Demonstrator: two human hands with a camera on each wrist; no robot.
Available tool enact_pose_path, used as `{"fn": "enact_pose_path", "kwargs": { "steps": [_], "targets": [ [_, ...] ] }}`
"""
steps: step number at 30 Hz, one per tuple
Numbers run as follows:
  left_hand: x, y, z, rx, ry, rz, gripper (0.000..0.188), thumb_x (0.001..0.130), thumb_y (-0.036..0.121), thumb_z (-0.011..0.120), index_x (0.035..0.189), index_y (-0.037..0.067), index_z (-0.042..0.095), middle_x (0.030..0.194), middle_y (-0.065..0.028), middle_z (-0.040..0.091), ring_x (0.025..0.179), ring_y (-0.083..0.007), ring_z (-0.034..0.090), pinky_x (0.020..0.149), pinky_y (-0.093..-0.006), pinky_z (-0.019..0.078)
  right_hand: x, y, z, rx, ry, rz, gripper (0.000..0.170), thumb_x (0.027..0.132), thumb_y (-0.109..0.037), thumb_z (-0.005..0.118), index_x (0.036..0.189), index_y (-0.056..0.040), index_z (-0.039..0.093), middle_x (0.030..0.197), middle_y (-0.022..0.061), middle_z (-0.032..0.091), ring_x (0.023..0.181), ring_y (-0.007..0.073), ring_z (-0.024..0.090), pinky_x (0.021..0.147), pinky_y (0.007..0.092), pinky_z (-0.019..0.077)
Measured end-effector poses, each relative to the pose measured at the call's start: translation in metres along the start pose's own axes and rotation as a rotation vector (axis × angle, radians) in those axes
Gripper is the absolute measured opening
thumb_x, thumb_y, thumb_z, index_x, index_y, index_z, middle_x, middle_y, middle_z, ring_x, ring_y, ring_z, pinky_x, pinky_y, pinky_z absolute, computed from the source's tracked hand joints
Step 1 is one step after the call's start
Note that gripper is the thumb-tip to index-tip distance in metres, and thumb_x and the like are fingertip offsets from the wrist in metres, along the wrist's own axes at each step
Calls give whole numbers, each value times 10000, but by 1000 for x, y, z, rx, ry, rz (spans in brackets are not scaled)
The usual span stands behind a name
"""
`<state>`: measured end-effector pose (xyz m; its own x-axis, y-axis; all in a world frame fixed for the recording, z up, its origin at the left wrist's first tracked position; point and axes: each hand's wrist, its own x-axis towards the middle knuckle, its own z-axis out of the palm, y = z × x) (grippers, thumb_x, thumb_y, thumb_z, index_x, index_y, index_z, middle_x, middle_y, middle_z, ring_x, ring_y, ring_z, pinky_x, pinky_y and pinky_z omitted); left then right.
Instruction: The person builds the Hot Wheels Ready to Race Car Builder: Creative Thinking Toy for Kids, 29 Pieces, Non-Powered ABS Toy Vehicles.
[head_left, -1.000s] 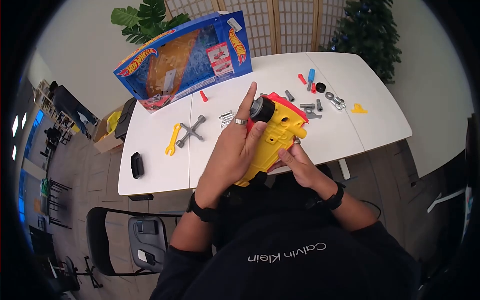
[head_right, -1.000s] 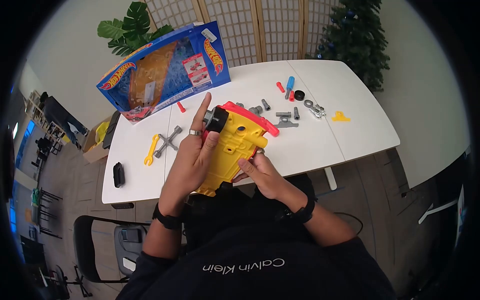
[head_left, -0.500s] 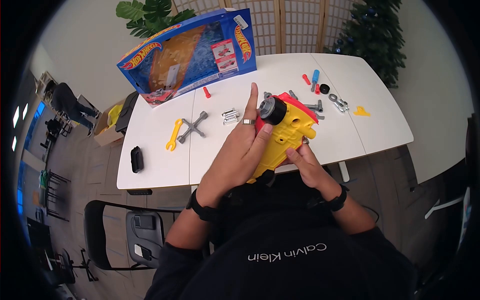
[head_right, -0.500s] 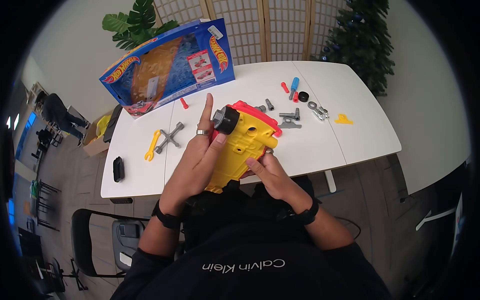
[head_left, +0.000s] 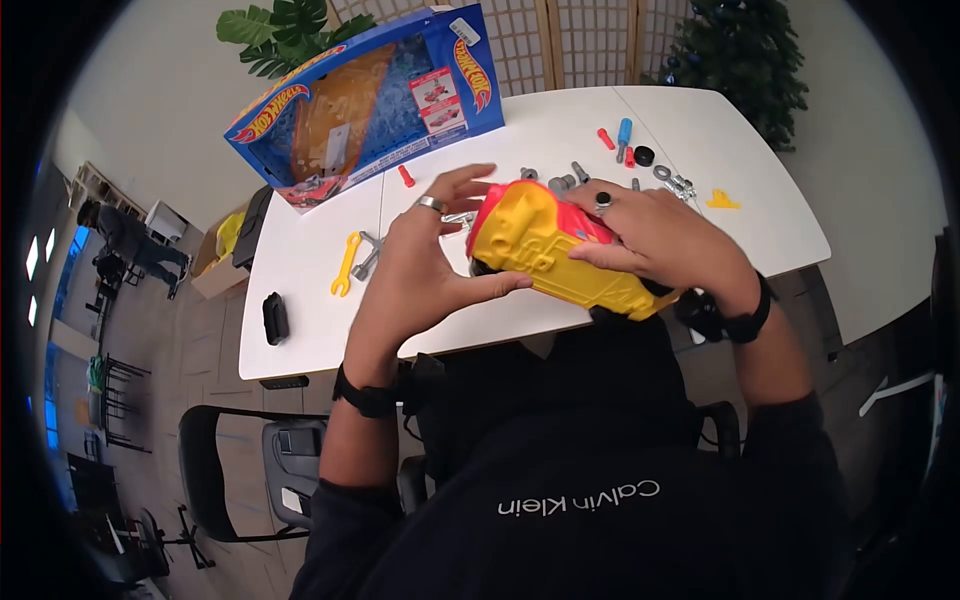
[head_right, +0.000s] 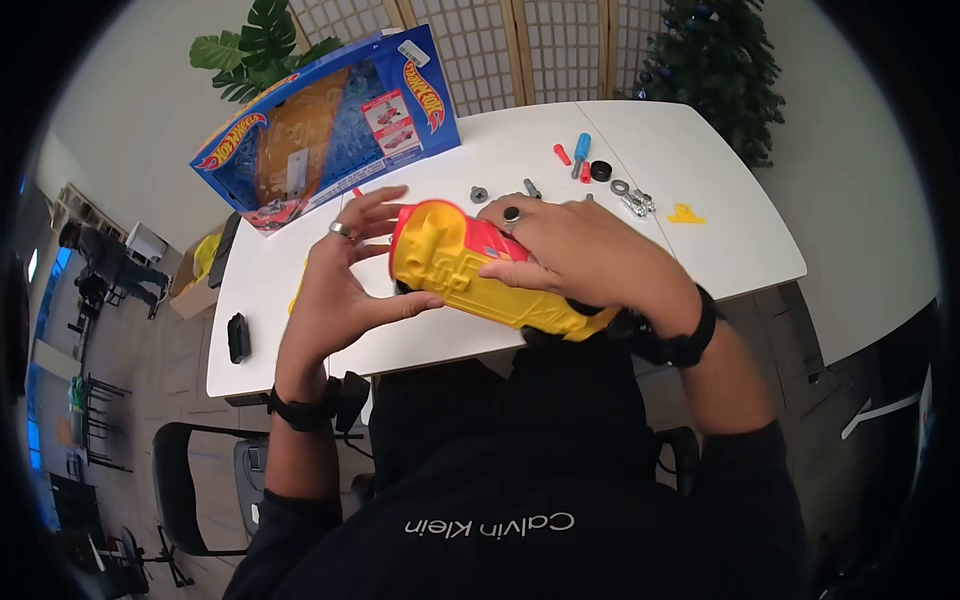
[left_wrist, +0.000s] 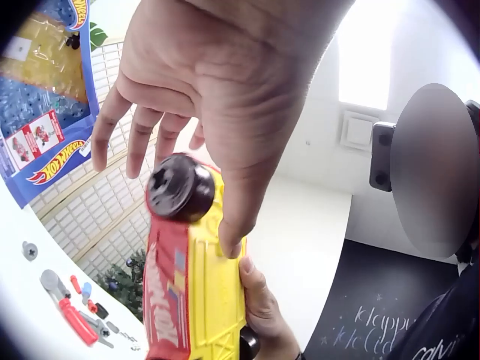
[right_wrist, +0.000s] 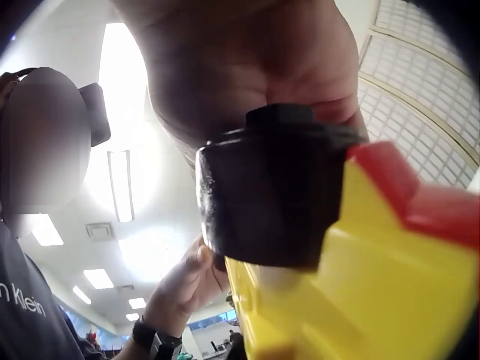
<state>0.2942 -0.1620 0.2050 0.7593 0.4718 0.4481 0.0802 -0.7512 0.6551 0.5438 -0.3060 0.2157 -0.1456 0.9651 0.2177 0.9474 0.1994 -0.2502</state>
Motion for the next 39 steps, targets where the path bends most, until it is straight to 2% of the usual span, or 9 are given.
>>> {"fn": "enact_pose_path", "kwargs": {
  "steps": [6,10,14,15,16,18,24,31,39],
  "targets": [
    [3,-48,33,-266,-79,-119,748,689,221,1032,1277,30,611,1184,-94,703,1076,-167,697,915,-316,593,33,12,25,-176,-131,-160,657,1028,-602,559,1126,28,714,1159,158,687,884,370,732,766,460,584],
    [-8,-77,52,-465,-14,-238,630,709,161,1021,1145,55,579,1050,-38,677,953,-114,682,842,-276,585,38,18,36,-146,-193,-113,553,1045,-537,583,1107,-10,740,1309,86,652,893,310,714,769,400,580],
    [-18,-87,59,-550,21,-279,619,747,145,999,1158,63,544,1039,-30,670,959,-115,681,856,-274,593,58,107,38,445,110,-72,364,1054,-343,628,1266,-51,682,1023,124,745,912,165,695,801,330,526],
    [-20,-89,61,-577,35,-278,617,752,139,996,1160,65,538,1041,-31,671,966,-115,682,864,-276,595,55,113,1,191,29,237,327,1059,-274,621,1293,-47,645,1037,162,740,953,152,697,814,315,531],
    [-21,-93,64,-606,37,-281,610,764,122,986,1166,70,531,1062,-37,673,979,-115,683,876,-279,597,61,159,11,351,110,485,324,1046,-261,634,1281,-39,660,1066,180,742,1003,218,714,838,356,545],
    [-24,-98,69,-616,37,-282,607,764,114,985,1163,73,530,1066,-38,672,981,-114,683,874,-277,597,54,263,42,-265,246,389,411,956,-246,752,1296,-27,682,1198,213,740,1114,382,701,994,461,538],
    [-28,-107,78,-700,40,-285,609,772,102,980,1174,57,524,1083,-58,676,986,-113,692,853,-269,609,45,323,74,-128,28,388,457,823,-244,836,1216,-31,742,1156,221,751,1100,367,717,992,437,561],
    [-29,-114,83,-781,26,-316,583,754,71,979,1138,82,540,1104,-29,651,1024,-94,648,917,-280,567,68,273,32,8,281,439,443,769,-194,893,1135,7,745,1038,179,765,954,302,730,884,406,583],
    [-28,-123,90,-777,-46,-265,603,799,75,957,1178,79,488,1154,-54,651,1065,-103,652,946,-277,556,69,2,36,228,-34,-312,436,828,-268,875,1163,-20,744,1149,147,703,1109,327,650,979,415,523]
  ]
}}
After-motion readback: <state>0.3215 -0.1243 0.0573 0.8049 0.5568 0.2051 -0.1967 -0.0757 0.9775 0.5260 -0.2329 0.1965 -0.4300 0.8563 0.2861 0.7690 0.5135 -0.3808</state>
